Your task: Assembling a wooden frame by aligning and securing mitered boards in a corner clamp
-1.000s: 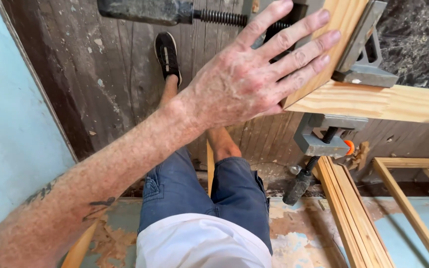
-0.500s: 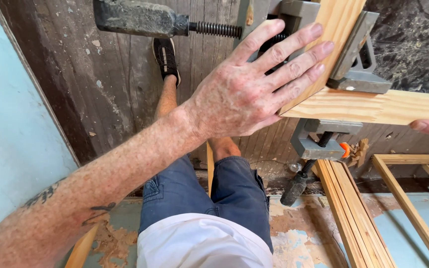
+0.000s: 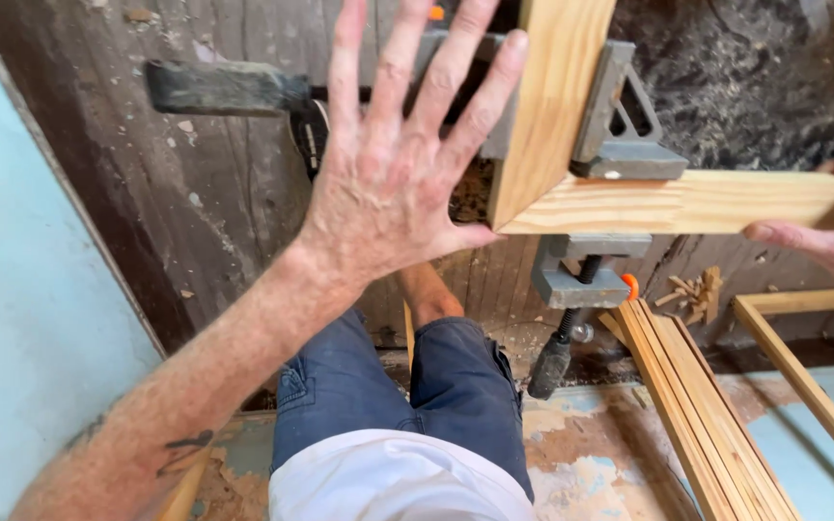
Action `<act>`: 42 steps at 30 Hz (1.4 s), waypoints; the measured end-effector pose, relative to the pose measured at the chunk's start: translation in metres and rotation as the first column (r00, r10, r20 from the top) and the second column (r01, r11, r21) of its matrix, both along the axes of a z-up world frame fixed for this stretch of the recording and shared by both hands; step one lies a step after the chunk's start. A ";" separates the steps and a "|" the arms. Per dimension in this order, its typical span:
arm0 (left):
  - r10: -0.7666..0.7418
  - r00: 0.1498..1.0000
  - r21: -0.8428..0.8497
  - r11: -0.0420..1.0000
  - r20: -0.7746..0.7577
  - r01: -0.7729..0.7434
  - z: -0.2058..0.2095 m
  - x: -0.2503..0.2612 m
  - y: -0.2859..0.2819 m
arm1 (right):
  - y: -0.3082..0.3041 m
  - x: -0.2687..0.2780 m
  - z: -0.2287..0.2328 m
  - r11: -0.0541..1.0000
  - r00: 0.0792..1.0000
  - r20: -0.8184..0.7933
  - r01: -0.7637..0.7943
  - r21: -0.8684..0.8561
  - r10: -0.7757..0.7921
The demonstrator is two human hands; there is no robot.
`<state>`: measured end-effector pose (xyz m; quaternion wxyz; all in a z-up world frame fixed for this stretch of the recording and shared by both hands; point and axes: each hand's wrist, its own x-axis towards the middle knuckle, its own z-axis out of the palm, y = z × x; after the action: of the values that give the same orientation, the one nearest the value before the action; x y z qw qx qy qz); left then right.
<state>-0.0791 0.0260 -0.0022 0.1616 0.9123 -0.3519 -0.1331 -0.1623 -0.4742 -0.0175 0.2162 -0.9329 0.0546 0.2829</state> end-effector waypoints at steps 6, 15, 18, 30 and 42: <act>0.040 0.974 0.105 0.992 0.222 -0.065 -0.007 0.005 0.000 | 0.003 0.000 0.002 1.000 1.000 -0.011 -0.007 -0.003 0.007; 0.024 0.973 0.136 0.989 0.229 -0.056 -0.013 0.004 -0.003 | -0.011 -0.004 -0.021 0.957 0.951 -0.210 0.258 0.133 -0.227; 0.030 0.973 0.120 0.991 0.227 -0.059 -0.014 0.003 -0.004 | 0.002 0.002 -0.017 0.928 0.899 -0.319 0.352 0.120 -0.300; 0.031 0.987 0.109 0.993 0.160 -0.048 -0.010 0.003 -0.008 | -0.017 -0.010 -0.019 0.986 0.989 -0.051 0.143 0.090 -0.139; 0.042 0.986 0.092 0.994 0.161 -0.058 -0.009 0.005 -0.012 | 0.008 -0.002 0.003 1.000 0.998 0.054 -0.011 0.006 0.011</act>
<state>-0.0743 0.0139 -0.0109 0.0923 0.9353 -0.3338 -0.0724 -0.1644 -0.4667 -0.0145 0.2190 -0.9398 0.0428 0.2589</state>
